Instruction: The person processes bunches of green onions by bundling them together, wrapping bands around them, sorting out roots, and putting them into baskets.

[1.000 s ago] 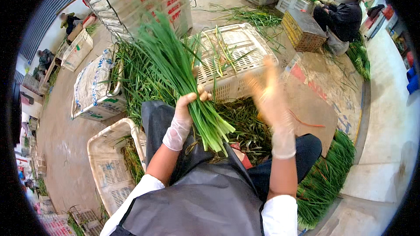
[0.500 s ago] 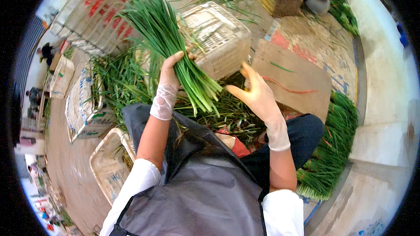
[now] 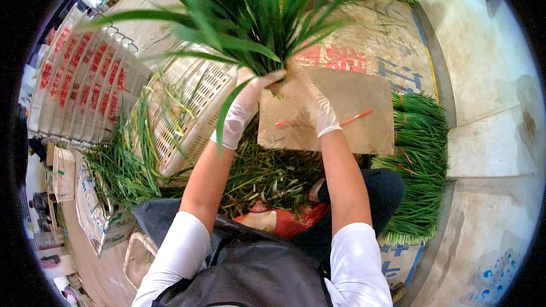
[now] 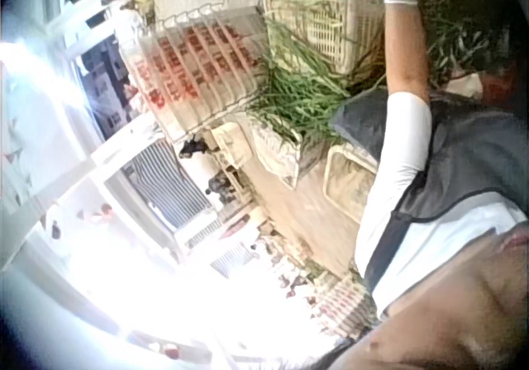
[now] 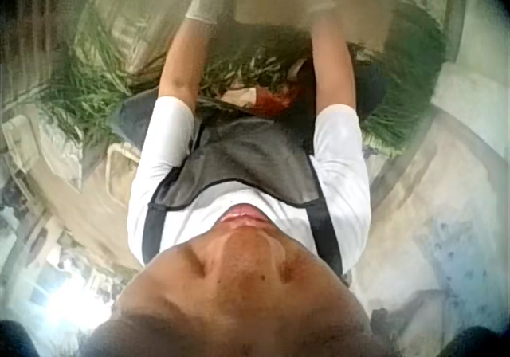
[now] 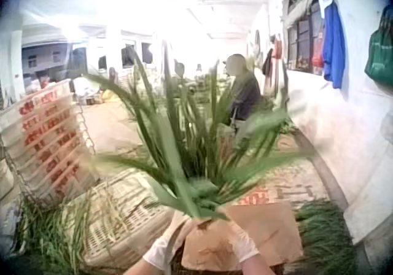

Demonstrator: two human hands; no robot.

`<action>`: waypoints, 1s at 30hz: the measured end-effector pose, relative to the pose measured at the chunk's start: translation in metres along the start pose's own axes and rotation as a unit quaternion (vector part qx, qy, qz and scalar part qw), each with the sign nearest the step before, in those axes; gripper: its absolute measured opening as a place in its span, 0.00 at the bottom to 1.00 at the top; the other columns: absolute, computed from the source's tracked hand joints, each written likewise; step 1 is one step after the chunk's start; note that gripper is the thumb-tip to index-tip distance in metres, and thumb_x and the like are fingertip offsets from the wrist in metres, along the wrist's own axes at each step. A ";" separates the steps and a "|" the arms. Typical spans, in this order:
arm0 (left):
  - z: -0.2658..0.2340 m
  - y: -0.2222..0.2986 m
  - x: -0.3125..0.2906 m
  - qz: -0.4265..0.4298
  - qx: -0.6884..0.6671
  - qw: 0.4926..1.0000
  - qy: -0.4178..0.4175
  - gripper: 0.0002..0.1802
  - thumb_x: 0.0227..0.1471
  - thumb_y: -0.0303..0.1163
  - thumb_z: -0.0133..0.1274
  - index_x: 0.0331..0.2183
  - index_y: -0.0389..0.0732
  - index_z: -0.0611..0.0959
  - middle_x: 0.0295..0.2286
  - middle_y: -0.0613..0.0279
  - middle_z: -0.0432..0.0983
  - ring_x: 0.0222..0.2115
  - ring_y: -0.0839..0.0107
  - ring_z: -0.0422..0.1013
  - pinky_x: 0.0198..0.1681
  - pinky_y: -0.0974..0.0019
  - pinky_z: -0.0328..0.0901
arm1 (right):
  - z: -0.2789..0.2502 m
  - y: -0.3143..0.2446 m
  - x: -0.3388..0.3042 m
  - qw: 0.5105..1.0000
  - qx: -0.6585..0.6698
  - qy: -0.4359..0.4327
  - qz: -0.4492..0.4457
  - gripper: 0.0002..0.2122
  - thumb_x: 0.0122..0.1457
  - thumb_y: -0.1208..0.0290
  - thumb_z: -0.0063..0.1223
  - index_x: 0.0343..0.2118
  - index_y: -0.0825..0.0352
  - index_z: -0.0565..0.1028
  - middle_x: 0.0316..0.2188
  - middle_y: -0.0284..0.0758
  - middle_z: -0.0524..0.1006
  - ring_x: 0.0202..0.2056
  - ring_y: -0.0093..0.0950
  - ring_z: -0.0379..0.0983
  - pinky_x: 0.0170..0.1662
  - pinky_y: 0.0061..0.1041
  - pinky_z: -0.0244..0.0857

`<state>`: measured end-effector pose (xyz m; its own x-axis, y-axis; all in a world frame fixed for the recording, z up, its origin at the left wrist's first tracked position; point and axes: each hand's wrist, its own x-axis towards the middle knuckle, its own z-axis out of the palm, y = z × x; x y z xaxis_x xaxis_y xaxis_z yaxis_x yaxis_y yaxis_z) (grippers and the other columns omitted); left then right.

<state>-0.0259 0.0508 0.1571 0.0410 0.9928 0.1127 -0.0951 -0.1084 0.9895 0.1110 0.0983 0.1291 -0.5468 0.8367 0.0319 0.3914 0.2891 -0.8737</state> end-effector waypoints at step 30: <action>-0.063 -0.013 -0.154 -0.106 -0.429 0.892 -0.091 0.36 0.45 0.50 0.56 0.50 0.35 0.69 0.45 0.51 0.69 0.43 0.60 0.70 0.47 0.58 0.66 | 0.109 -0.056 -0.131 0.711 0.575 -0.379 0.140 0.23 0.54 0.62 0.50 0.48 0.74 0.66 0.36 0.43 0.76 0.36 0.36 0.74 0.43 0.33 0.69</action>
<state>-0.0931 -0.0975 0.1210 0.3032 0.9527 0.0209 -0.7891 0.2387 0.5659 0.0800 -0.0788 0.1211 -0.9793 0.1688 -0.1119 -0.0620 -0.7759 -0.6278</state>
